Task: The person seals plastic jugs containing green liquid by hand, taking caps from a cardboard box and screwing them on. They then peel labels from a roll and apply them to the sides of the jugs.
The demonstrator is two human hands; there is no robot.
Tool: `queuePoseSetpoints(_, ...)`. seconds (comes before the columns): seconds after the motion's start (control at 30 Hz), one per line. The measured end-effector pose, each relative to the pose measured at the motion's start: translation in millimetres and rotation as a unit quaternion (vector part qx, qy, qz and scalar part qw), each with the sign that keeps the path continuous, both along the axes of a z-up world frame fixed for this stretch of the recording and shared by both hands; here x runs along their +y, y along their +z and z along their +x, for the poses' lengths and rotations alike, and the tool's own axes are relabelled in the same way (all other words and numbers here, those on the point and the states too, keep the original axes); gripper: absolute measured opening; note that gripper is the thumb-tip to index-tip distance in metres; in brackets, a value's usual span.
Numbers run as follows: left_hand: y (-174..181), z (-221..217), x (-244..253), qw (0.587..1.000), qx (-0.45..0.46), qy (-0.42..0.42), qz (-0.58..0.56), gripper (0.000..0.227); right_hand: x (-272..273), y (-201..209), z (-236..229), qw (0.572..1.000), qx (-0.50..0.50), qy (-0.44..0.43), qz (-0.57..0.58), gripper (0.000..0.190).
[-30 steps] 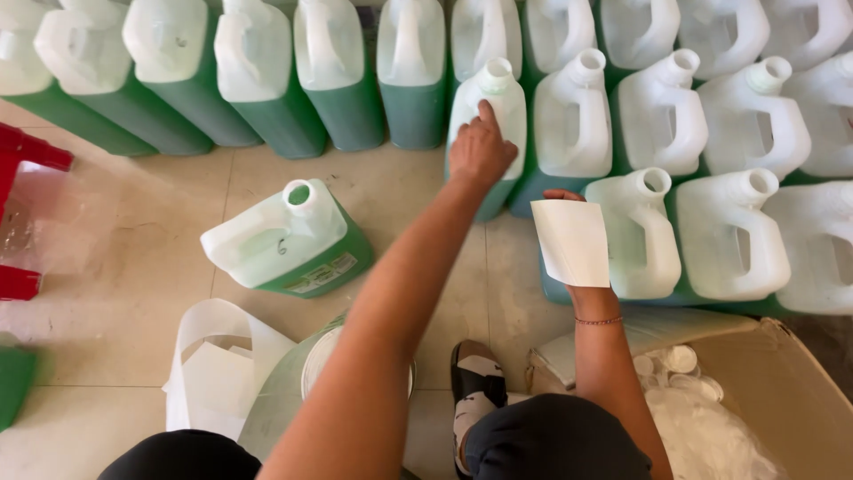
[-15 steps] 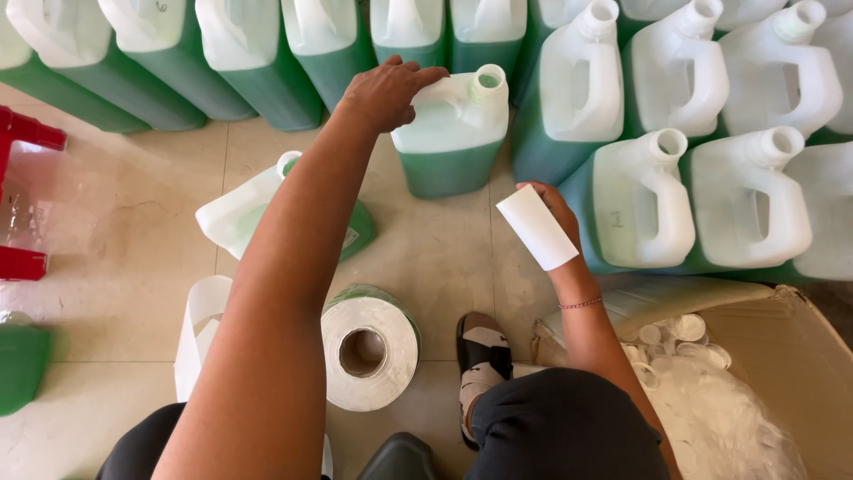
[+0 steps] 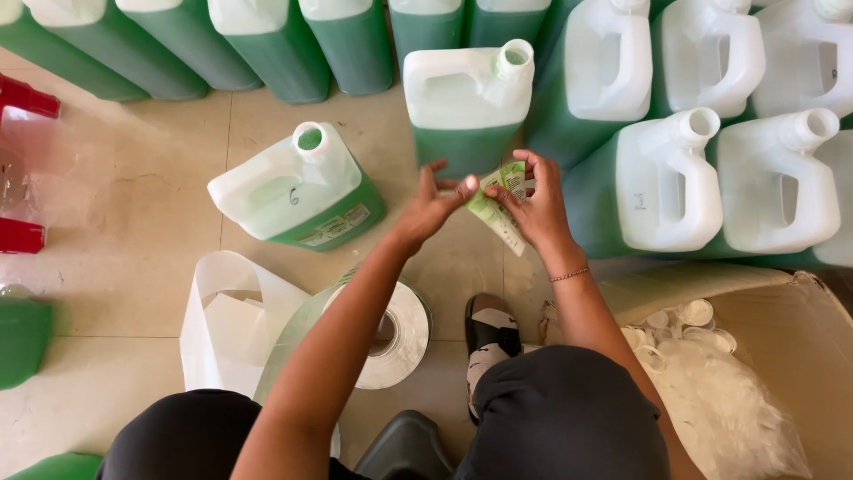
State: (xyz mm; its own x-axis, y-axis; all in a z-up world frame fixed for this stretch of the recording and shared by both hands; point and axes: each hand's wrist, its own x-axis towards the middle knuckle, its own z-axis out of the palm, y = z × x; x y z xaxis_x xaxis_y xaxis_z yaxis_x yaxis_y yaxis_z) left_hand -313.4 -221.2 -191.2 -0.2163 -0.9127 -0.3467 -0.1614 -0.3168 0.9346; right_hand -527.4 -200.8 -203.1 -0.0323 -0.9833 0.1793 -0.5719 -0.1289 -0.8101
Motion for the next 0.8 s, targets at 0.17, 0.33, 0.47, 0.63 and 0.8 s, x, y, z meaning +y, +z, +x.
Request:
queuePoseSetpoints(0.17, -33, -1, 10, 0.990, 0.120, 0.014, 0.066, 0.083, -8, -10, 6, 1.000, 0.028, -0.010, -0.009, 0.076)
queuePoseSetpoints(0.33, -55, -4, 0, 0.991, 0.063, 0.114, -0.020, 0.039, -20, -30, 7, 0.997, -0.082, 0.001, 0.013, 0.061)
queuePoseSetpoints(0.47, -53, 5, -12, 0.986, -0.082, 0.138, -0.054, 0.029, -33, -47, -6, 0.992, -0.123, -0.002, 0.034, 0.046)
queuePoseSetpoints(0.63, -59, 11, -26, 0.977, -0.150, 0.141, -0.062, 0.027, -51, -59, -15, 0.983, -0.174, -0.004, 0.060, 0.033)
queuePoseSetpoints(0.8, -67, 11, -41, 0.972, -0.154, 0.158, -0.083, 0.027, -58, -57, -14, 0.965, -0.241, -0.013, 0.100, 0.025)
